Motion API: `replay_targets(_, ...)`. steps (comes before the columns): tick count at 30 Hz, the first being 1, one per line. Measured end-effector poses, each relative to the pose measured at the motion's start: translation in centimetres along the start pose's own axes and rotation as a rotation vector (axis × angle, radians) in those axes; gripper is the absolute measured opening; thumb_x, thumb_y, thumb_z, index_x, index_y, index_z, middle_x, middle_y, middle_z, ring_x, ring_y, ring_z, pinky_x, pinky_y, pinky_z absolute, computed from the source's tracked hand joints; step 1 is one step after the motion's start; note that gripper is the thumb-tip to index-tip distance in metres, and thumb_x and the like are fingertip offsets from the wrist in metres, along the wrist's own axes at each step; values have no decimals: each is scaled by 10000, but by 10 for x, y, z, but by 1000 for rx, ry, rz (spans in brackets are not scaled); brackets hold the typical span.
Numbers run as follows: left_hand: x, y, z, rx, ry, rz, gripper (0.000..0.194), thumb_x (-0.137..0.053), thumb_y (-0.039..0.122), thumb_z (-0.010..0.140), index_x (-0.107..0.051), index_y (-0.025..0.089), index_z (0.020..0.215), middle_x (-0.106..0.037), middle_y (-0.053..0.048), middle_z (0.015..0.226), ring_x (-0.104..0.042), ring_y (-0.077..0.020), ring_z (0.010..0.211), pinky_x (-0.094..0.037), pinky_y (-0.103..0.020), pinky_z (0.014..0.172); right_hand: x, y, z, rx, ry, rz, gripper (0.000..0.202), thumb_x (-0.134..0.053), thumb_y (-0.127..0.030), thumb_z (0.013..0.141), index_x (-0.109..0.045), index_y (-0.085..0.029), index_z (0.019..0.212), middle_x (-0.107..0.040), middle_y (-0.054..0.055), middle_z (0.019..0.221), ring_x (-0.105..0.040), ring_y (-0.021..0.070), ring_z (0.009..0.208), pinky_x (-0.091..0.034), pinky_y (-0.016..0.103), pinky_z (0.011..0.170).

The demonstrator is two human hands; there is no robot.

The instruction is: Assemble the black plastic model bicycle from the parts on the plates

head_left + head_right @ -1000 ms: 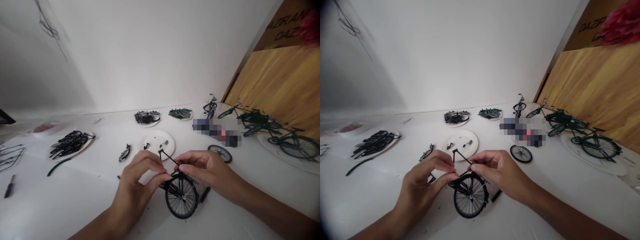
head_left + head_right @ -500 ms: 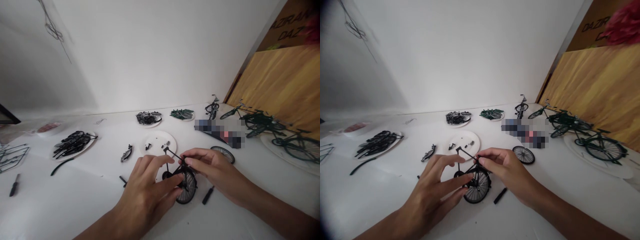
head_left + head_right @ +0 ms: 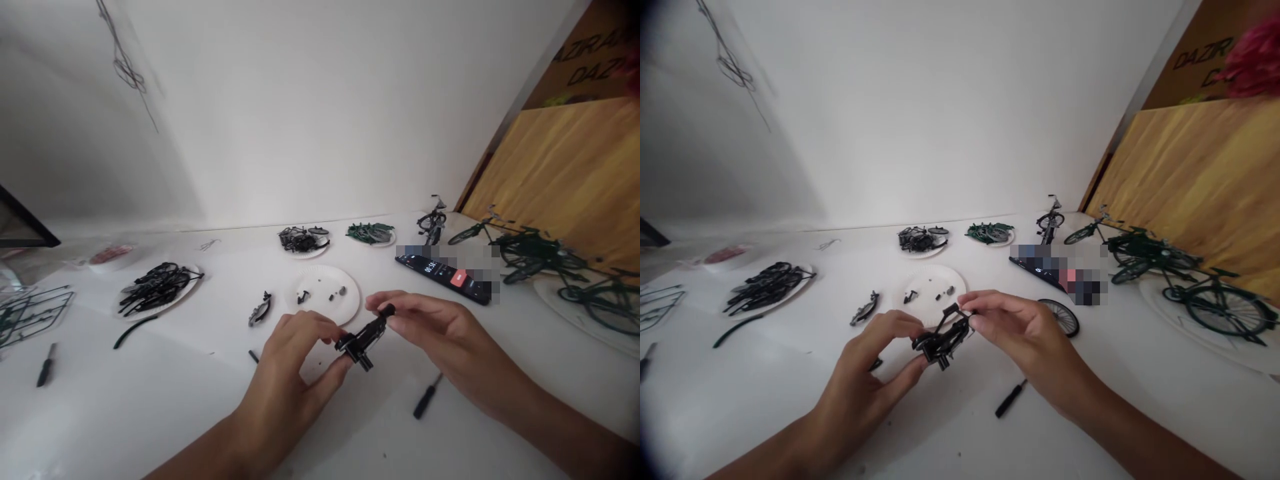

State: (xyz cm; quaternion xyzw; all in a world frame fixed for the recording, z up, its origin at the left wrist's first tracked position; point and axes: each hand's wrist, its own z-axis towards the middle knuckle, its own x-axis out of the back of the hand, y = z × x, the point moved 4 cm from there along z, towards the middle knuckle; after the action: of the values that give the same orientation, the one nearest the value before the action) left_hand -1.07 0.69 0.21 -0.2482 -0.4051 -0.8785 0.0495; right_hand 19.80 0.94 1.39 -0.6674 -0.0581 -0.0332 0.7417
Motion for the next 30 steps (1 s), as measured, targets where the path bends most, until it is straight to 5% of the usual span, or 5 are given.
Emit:
replay_targets(11,3,4,3,-31,37,-19,211,-611,99,911,-579,211,1087,-618,-48,1062,-594,-179,1001,-469,-332,885,6,-3,3,95,-7,-81,148,-770,-390,795,-794,-294,906,-668,36,961,-612,196,916,-507,295,782)
replay_targets(16,3,4,3,-162,84,48,227,-627,61,896,-592,180,1087,-619,-66,1035,-602,-169,953,-486,-298,823,1,13,2,-96,-59,-25,288,-710,-421,854,-710,-266,1096,-689,19,797,-638,183,795,-499,325,797)
replay_targets(20,1,11,1,-350,78,185,237,-655,34,880,-598,154,1076,-648,-73,1019,-601,-176,940,-465,-313,807,-15,25,-4,-303,-337,410,306,-610,-452,911,-675,-246,1128,-730,74,941,-695,223,798,-512,344,682)
replay_targets(25,0,18,-1,-492,45,319,233,-658,30,882,-610,142,1081,-689,-65,1015,-593,-182,921,-423,-373,878,-28,9,-14,-405,-552,700,341,-487,-453,950,-731,-220,996,-718,123,1071,-653,301,1091,-475,456,937)
replay_targets(30,-2,18,0,-504,47,369,244,-614,-4,872,-628,117,1084,-677,-75,1026,-572,-191,982,-382,-400,972,-26,9,-17,-313,-534,703,297,-594,-387,886,-735,-227,1093,-677,115,1192,-586,304,1175,-454,504,1009)
